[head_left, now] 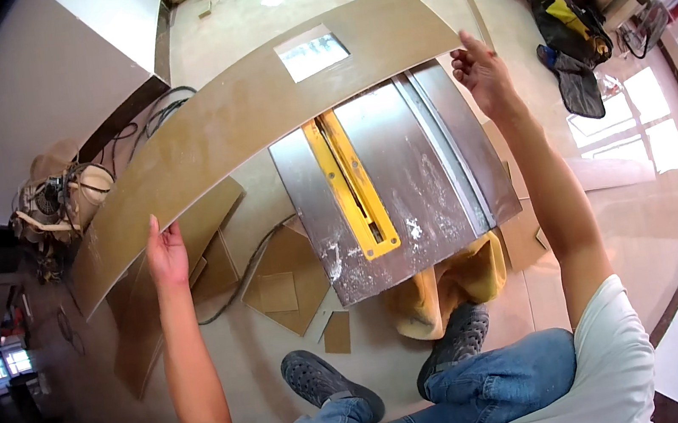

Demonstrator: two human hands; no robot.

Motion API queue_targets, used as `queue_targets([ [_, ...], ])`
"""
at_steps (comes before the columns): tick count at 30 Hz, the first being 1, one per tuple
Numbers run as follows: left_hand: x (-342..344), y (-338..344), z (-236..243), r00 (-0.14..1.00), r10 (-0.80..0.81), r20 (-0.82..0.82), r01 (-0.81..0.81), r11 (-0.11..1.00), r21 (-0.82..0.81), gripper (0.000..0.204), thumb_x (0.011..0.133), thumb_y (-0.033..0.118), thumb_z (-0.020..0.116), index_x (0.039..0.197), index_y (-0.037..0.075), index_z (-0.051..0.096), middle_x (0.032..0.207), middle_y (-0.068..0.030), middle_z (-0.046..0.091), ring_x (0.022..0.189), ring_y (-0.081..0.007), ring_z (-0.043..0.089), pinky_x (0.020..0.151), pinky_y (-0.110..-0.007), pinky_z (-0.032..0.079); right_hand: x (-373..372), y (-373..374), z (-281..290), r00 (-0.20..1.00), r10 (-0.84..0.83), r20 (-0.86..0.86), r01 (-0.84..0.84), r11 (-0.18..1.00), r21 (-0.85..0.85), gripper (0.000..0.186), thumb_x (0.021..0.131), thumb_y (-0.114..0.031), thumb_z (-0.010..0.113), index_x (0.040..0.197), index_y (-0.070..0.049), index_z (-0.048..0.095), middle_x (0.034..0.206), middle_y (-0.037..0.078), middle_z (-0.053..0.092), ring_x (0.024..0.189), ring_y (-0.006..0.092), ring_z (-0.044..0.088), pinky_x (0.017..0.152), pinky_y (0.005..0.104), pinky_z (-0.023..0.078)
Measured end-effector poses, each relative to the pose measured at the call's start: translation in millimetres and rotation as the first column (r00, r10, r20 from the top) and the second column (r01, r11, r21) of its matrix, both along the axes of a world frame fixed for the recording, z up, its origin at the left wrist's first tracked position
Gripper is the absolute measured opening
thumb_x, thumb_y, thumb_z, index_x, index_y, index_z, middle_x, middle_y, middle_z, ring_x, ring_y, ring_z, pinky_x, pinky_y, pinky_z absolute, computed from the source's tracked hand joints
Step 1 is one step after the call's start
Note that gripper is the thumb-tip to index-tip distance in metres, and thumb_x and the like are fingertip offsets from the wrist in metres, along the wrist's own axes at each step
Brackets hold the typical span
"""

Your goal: The person measures and marks a wood flooring plank using a square and a pencil to fit it around an outlet box, then carries the plank to a table saw to make the cuts.

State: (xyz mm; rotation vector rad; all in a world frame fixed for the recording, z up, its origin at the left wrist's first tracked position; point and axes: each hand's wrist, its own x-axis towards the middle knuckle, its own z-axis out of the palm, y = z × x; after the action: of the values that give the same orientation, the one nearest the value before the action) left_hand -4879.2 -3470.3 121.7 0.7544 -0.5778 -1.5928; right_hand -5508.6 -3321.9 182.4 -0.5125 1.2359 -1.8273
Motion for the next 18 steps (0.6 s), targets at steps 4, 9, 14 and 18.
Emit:
queue_targets([
  [4,3.8,2.3,5.1,1.0,-0.03,0.008,0.031,0.999,-0.026,0.036,0.102,0.009,0.061,0.136,0.001,0.054,0.137,-0.0113,0.061,0.125,-0.0229,0.059,0.112,-0.038,0.049,18.8,-10.5,-4.6,0.997,0.039,-0.062,-0.034,0.996,0.088,0.025,0.091,-0.021,0.079,0.091,-0.012,0.056,0.082,-0.001,0.059,0.063,0.0081,0.052,0.058,0.0212,0.045],
  [9,20.5,-1.0,5.2,1.0,-0.019,0.008,0.019,1.0,0.002,0.037,0.101,0.008,0.062,0.137,0.003,0.054,0.138,-0.0105,0.06,0.126,-0.0223,0.057,0.112,-0.038,0.048,26.2,-10.6,-19.4,0.997,-0.024,-0.069,0.03,0.996,0.09,0.024,0.09,-0.019,0.079,0.094,-0.008,0.058,0.079,-0.001,0.06,0.067,0.008,0.054,0.062,0.0233,0.046],
  [14,17.0,-2.6,6.0,0.999,-0.049,-0.002,0.049,0.999,-0.007,0.039,0.101,0.007,0.063,0.138,0.004,0.053,0.138,-0.0105,0.06,0.126,-0.0226,0.058,0.112,-0.038,0.048,12.9,-1.8,-36.3,0.995,-0.02,-0.1,0.024,0.999,0.047,0.025,0.091,-0.022,0.078,0.097,-0.005,0.06,0.081,0.0,0.062,0.069,0.0086,0.055,0.065,0.0238,0.048],
  [18,14.8,-1.3,8.9,0.998,-0.061,0.004,0.061,0.998,-0.014,0.041,0.1,0.007,0.063,0.14,0.003,0.052,0.139,-0.0111,0.06,0.126,-0.0238,0.057,0.112,-0.039,0.048,20.0,4.2,-30.5,0.985,-0.035,-0.167,0.051,0.994,0.093,0.028,0.091,-0.024,0.078,0.098,-0.003,0.06,0.081,0.001,0.061,0.069,0.0089,0.055,0.065,0.0238,0.047],
])
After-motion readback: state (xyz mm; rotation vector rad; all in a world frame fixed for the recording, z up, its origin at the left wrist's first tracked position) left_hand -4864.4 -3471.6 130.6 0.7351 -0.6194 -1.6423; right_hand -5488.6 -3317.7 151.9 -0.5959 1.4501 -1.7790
